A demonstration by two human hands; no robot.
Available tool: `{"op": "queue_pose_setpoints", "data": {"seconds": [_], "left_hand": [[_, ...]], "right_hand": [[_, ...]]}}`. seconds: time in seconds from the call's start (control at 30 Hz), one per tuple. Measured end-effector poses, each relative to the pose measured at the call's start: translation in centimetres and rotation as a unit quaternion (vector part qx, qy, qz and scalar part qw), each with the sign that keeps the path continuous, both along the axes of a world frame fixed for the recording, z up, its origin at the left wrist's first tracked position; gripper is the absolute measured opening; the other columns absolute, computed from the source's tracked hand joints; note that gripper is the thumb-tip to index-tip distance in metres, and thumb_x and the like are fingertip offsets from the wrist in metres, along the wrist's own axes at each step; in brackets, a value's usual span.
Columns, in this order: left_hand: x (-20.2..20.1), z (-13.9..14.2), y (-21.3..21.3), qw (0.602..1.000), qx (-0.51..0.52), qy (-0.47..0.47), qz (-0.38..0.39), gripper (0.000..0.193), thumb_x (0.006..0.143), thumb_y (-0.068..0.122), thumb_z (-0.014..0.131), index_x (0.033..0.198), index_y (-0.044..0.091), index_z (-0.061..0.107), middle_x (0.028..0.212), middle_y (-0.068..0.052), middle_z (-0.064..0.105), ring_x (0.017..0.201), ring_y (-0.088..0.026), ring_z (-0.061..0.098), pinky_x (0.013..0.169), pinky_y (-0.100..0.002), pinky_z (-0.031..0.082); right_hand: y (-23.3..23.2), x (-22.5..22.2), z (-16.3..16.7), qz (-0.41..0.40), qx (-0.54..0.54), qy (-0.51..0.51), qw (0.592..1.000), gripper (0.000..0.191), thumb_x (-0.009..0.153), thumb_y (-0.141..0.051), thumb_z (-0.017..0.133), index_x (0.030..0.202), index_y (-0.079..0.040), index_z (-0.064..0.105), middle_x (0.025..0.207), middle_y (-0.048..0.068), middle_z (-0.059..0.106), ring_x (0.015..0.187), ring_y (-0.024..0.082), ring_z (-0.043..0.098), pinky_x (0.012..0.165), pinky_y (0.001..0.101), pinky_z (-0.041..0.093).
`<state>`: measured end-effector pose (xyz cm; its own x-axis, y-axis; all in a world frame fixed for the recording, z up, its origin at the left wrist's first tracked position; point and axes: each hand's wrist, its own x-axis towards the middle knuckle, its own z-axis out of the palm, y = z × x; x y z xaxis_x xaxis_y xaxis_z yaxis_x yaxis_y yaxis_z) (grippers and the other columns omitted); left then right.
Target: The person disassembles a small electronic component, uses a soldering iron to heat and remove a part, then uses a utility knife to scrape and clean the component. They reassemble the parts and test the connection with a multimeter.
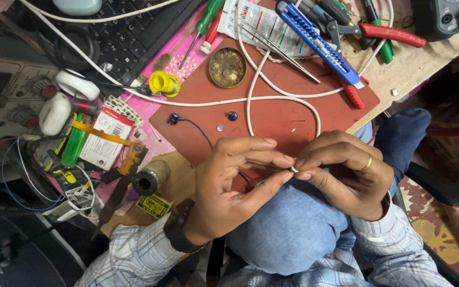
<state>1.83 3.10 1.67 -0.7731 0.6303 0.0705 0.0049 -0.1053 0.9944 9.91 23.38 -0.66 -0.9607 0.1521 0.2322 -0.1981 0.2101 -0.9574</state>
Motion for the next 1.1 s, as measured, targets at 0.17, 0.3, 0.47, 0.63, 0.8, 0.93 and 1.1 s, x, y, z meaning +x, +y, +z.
{"op": "queue_pose_setpoints", "data": {"seconds": [0.17,0.3,0.47,0.63,0.8,0.93,1.1], "left_hand": [[-0.1,-0.3,0.1,0.996,0.039,-0.084,-0.015,0.049,0.098,-0.011,0.074,0.136,-0.003,0.043,0.119,-0.019,0.072,0.11,-0.02,0.074,0.093,-0.027,0.065],[-0.2,-0.4,0.0,0.992,0.028,-0.126,-0.006,0.044,0.099,-0.01,0.072,0.132,-0.004,0.044,0.117,-0.019,0.073,0.111,-0.021,0.075,0.093,-0.029,0.064],[-0.1,-0.7,-0.1,0.994,0.039,-0.106,-0.009,0.043,0.099,-0.01,0.073,0.131,-0.003,0.046,0.116,-0.018,0.073,0.113,-0.022,0.074,0.098,-0.031,0.065],[0.2,-1.0,0.0,0.999,0.033,-0.041,-0.003,0.045,0.098,-0.012,0.075,0.131,-0.002,0.046,0.112,-0.017,0.073,0.108,-0.021,0.074,0.097,-0.03,0.062],[0.6,-1.0,0.0,1.0,0.02,0.006,0.005,0.043,0.097,-0.014,0.076,0.129,-0.002,0.049,0.111,-0.016,0.073,0.109,-0.021,0.075,0.1,-0.031,0.063],[0.5,-0.8,0.1,1.0,0.013,0.008,0.015,0.04,0.095,-0.014,0.076,0.124,-0.003,0.052,0.113,-0.016,0.073,0.107,-0.022,0.076,0.099,-0.031,0.064],[0.2,-0.4,0.2,1.0,-0.019,-0.02,0.009,0.036,0.092,-0.015,0.077,0.119,-0.005,0.055,0.109,-0.016,0.075,0.108,-0.022,0.077,0.099,-0.032,0.064]], "right_hand": [[-0.1,-0.2,0.5,-0.009,0.045,0.019,0.999,0.016,0.088,0.0,0.079,0.099,0.004,0.068,0.095,0.013,0.072,0.088,0.02,0.074,0.073,0.0266,0.059],[-0.1,-0.3,1.2,-0.011,0.093,0.037,0.995,0.019,0.085,0.001,0.08,0.1,0.006,0.069,0.096,0.016,0.073,0.089,0.024,0.076,0.077,0.0307,0.061],[0.1,-0.8,1.4,-0.001,0.121,0.085,0.989,0.023,0.084,0.002,0.081,0.101,0.007,0.068,0.096,0.017,0.073,0.089,0.025,0.077,0.078,0.0335,0.062],[0.2,-0.7,1.8,-0.003,0.163,0.096,0.982,0.022,0.083,0.003,0.081,0.101,0.004,0.068,0.096,0.016,0.074,0.089,0.025,0.077,0.077,0.0337,0.062],[0.3,-0.8,1.8,-0.004,0.2,0.117,0.973,0.021,0.084,0.003,0.081,0.1,0.004,0.068,0.094,0.015,0.073,0.086,0.024,0.076,0.074,0.0332,0.061],[0.6,-1.1,1.6,0.0,0.232,0.138,0.963,0.021,0.083,0.003,0.082,0.099,0.004,0.068,0.09,0.014,0.073,0.082,0.026,0.075,0.073,0.0344,0.061],[1.0,-1.2,1.4,0.011,0.227,0.149,0.962,0.019,0.084,0.001,0.082,0.095,0.002,0.067,0.085,0.011,0.071,0.078,0.024,0.074,0.068,0.0341,0.059]]}}
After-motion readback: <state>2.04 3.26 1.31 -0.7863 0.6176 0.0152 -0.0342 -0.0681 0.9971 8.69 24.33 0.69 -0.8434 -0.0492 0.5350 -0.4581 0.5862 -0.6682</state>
